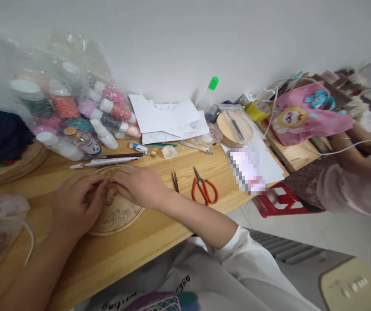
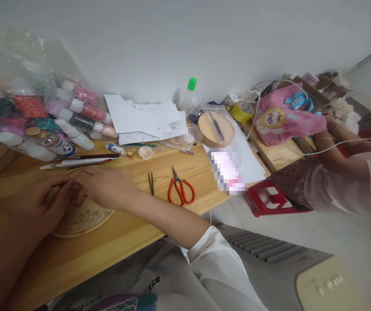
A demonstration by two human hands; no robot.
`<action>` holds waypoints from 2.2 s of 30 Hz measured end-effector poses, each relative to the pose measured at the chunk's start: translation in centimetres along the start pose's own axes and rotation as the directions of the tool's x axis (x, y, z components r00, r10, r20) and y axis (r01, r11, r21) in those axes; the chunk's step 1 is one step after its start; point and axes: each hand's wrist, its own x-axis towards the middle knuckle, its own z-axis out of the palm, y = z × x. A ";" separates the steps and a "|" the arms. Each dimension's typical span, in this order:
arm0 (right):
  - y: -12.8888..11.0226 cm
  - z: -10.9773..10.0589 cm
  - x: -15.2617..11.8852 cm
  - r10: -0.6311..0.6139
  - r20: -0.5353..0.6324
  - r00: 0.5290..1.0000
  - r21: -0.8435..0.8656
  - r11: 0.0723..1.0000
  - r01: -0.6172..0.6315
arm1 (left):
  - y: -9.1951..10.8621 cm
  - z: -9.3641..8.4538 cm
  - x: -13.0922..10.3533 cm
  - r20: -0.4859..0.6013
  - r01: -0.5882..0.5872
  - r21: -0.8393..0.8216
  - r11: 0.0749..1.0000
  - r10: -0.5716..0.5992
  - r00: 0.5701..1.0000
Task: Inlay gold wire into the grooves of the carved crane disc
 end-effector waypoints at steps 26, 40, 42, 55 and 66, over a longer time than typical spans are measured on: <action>0.2 0.9 -0.4 -0.046 -0.120 0.992 -0.094 0.995 0.035 | 0.5 -0.2 0.0 0.002 0.055 -0.019 0.998 -0.055 0.998; 0.6 2.0 -0.6 -0.080 -0.246 0.966 -0.061 0.996 0.067 | 0.6 -0.1 -0.5 -0.002 0.069 -0.026 0.997 -0.069 0.998; 0.7 2.1 -0.6 -0.078 -0.241 0.967 -0.066 0.996 0.063 | 0.6 -0.1 -0.5 -0.010 0.060 -0.040 0.997 -0.060 0.998; 0.9 1.6 -0.5 -0.012 -0.214 0.977 0.050 0.998 0.023 | 1.0 0.1 -0.1 -0.034 0.013 -0.015 1.000 -0.013 0.999; 3.1 -0.2 -0.1 0.069 -0.216 0.974 0.286 0.958 -0.004 | 1.0 -0.2 0.0 -0.051 0.078 -0.016 0.997 -0.079 0.996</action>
